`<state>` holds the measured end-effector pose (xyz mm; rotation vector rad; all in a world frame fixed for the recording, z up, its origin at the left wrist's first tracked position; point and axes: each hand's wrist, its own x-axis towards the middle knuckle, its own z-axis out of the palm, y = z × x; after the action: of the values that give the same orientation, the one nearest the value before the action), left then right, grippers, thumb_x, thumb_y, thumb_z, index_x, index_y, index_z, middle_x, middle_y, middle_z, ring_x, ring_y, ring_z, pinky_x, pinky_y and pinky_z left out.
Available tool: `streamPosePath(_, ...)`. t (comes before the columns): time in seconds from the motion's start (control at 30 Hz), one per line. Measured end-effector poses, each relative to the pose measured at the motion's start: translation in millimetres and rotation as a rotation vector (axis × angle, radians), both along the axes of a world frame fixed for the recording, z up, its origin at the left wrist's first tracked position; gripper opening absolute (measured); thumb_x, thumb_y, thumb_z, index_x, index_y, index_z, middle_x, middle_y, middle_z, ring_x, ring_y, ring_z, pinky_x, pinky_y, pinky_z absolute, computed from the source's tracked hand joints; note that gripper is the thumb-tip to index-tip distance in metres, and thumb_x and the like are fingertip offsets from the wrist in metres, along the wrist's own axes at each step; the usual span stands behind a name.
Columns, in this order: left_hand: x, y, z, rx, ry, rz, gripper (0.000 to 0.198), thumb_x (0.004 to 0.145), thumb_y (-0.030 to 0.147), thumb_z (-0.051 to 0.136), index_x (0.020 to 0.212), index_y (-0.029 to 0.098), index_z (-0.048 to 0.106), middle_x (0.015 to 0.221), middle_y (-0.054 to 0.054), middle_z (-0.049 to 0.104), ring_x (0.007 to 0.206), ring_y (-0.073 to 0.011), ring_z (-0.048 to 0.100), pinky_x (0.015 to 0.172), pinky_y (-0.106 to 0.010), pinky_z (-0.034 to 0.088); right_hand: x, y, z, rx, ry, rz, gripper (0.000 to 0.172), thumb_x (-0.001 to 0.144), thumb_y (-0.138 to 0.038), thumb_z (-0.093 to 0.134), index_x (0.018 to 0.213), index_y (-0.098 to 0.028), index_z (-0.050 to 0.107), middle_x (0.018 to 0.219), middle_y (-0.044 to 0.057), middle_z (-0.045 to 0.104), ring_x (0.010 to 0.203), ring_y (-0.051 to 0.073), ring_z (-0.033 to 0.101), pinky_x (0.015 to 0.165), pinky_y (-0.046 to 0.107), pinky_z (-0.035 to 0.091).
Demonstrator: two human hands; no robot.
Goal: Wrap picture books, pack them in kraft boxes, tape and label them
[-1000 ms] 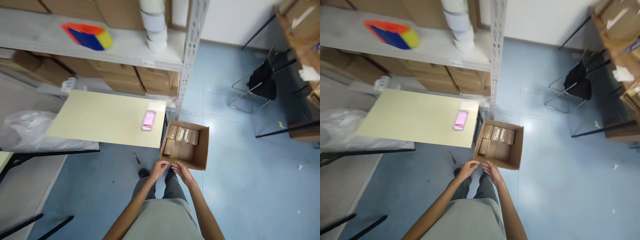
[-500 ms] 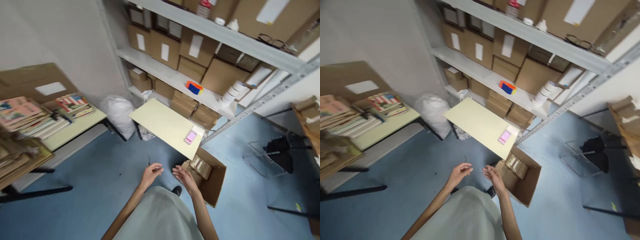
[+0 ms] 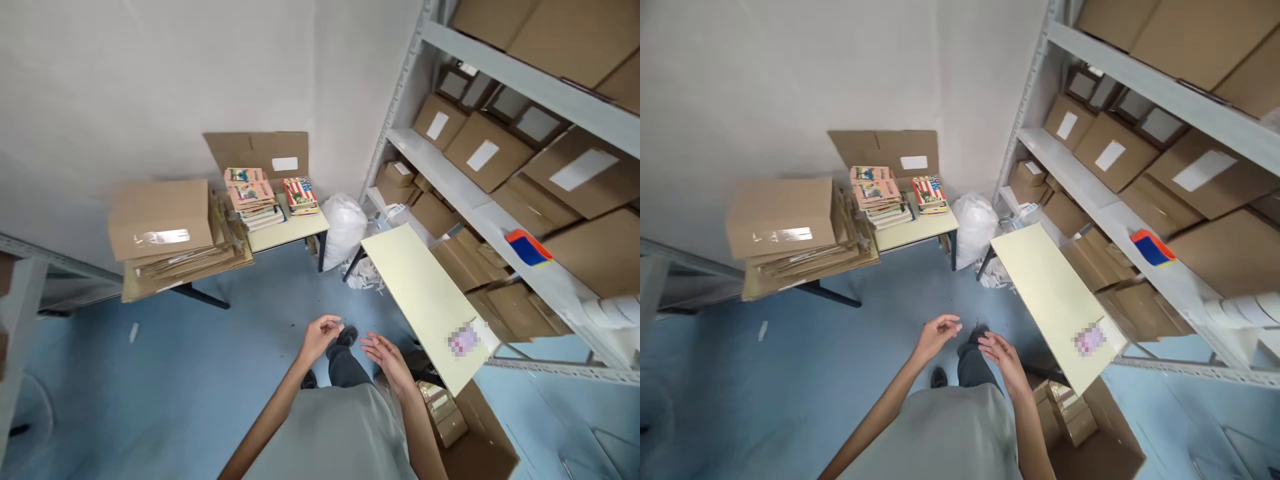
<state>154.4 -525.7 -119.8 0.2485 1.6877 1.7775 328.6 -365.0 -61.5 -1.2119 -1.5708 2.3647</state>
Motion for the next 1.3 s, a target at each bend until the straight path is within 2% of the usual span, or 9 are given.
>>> streamPosePath(0.17, -57, -19, -5.2, -0.027, 0.02, 0.089, 0.054, 0.073, 0.061, 0.089, 0.104, 0.018, 0.079, 0.078, -0.002, 0.075, 0.071, -0.0187, 0.073, 0.074, -0.032, 0.058, -80, 22, -13.2, -0.005, -0.016, 0.102, 0.074, 0.068, -0.075, 0.096, 0.118, -0.022, 0.082, 0.127, 0.017, 0.083, 0.12, 0.034, 0.077, 0.114, 0.049, 0.052)
streamPosePath(0.27, -100, -31, -5.5, -0.037, 0.023, 0.156, 0.054, 0.075, 0.061, 0.088, 0.106, 0.018, 0.078, 0.08, -0.003, 0.076, 0.074, -0.0192, 0.074, 0.077, -0.034, 0.06, -146, 34, -25.1, -0.036, -0.007, 0.162, 0.076, 0.064, -0.077, 0.097, 0.115, -0.023, 0.082, 0.126, 0.017, 0.083, 0.119, 0.035, 0.078, 0.113, 0.05, 0.053)
streamPosePath(0.37, -149, -36, 0.0, -0.057, 0.028, 0.237, 0.055, 0.073, 0.059, 0.09, 0.107, 0.017, 0.077, 0.077, -0.002, 0.075, 0.073, -0.019, 0.073, 0.075, -0.033, 0.06, -219, 44, -27.2, -0.071, 0.017, 0.237, 0.076, 0.06, -0.079, 0.097, 0.112, -0.024, 0.082, 0.124, 0.016, 0.084, 0.118, 0.035, 0.079, 0.113, 0.051, 0.053)
streamPosePath(0.57, -238, -17, 23.1, -0.121, 0.01, 0.363, 0.054, 0.069, 0.052, 0.094, 0.107, 0.017, 0.077, 0.084, -0.005, 0.08, 0.08, -0.0199, 0.075, 0.082, -0.033, 0.061, -347, 77, -11.5, -0.088, 0.096, 0.444, 0.07, 0.073, -0.079, 0.09, 0.116, -0.024, 0.081, 0.126, 0.015, 0.083, 0.119, 0.033, 0.079, 0.113, 0.05, 0.053)
streamPosePath(0.77, -285, 9, 30.5, -0.2, -0.01, 0.512, 0.056, 0.071, 0.058, 0.091, 0.106, 0.016, 0.079, 0.074, -0.001, 0.073, 0.07, -0.0172, 0.069, 0.073, -0.03, 0.057, -446, 107, -9.9, -0.072, 0.082, 0.583, 0.07, 0.072, -0.079, 0.09, 0.117, -0.026, 0.081, 0.124, 0.013, 0.084, 0.115, 0.032, 0.079, 0.109, 0.049, 0.054)
streamPosePath(0.93, -312, 9, 28.8, -0.261, -0.051, 0.53, 0.06, 0.073, 0.068, 0.087, 0.1, 0.015, 0.082, 0.072, -0.003, 0.073, 0.066, -0.0184, 0.067, 0.069, -0.031, 0.055, -514, 102, -7.6, -0.048, 0.096, 0.647, 0.065, 0.075, -0.075, 0.089, 0.115, -0.025, 0.08, 0.123, 0.013, 0.084, 0.114, 0.031, 0.079, 0.108, 0.048, 0.054)
streamPosePath(1.1, -353, -1, 23.9, -0.28, -0.049, 0.465, 0.06, 0.071, 0.077, 0.082, 0.079, 0.018, 0.078, 0.069, -0.004, 0.073, 0.065, -0.0193, 0.066, 0.068, -0.03, 0.054, -563, 80, -4.5, -0.012, 0.126, 0.721, 0.062, 0.079, -0.075, 0.085, 0.115, -0.025, 0.08, 0.124, 0.013, 0.083, 0.113, 0.03, 0.079, 0.108, 0.047, 0.055)
streamPosePath(1.2, -380, -7, 22.6, -0.264, -0.01, 0.432, 0.062, 0.074, 0.08, 0.079, 0.066, 0.019, 0.07, 0.059, -0.001, 0.066, 0.057, -0.0158, 0.059, 0.061, -0.027, 0.049, -589, 65, -5.4, 0.047, 0.136, 0.704, 0.064, 0.079, -0.077, 0.084, 0.115, -0.024, 0.079, 0.122, 0.013, 0.083, 0.112, 0.03, 0.079, 0.106, 0.047, 0.056)
streamPosePath(1.3, -409, -16, 26.9, -0.217, 0.05, 0.439, 0.059, 0.075, 0.075, 0.083, 0.063, 0.019, 0.068, 0.056, -0.001, 0.064, 0.055, -0.0143, 0.056, 0.058, -0.026, 0.046, -617, 50, -9.2, 0.129, 0.151, 0.68, 0.065, 0.08, -0.077, 0.082, 0.115, -0.023, 0.079, 0.119, 0.014, 0.083, 0.11, 0.03, 0.08, 0.105, 0.046, 0.058)
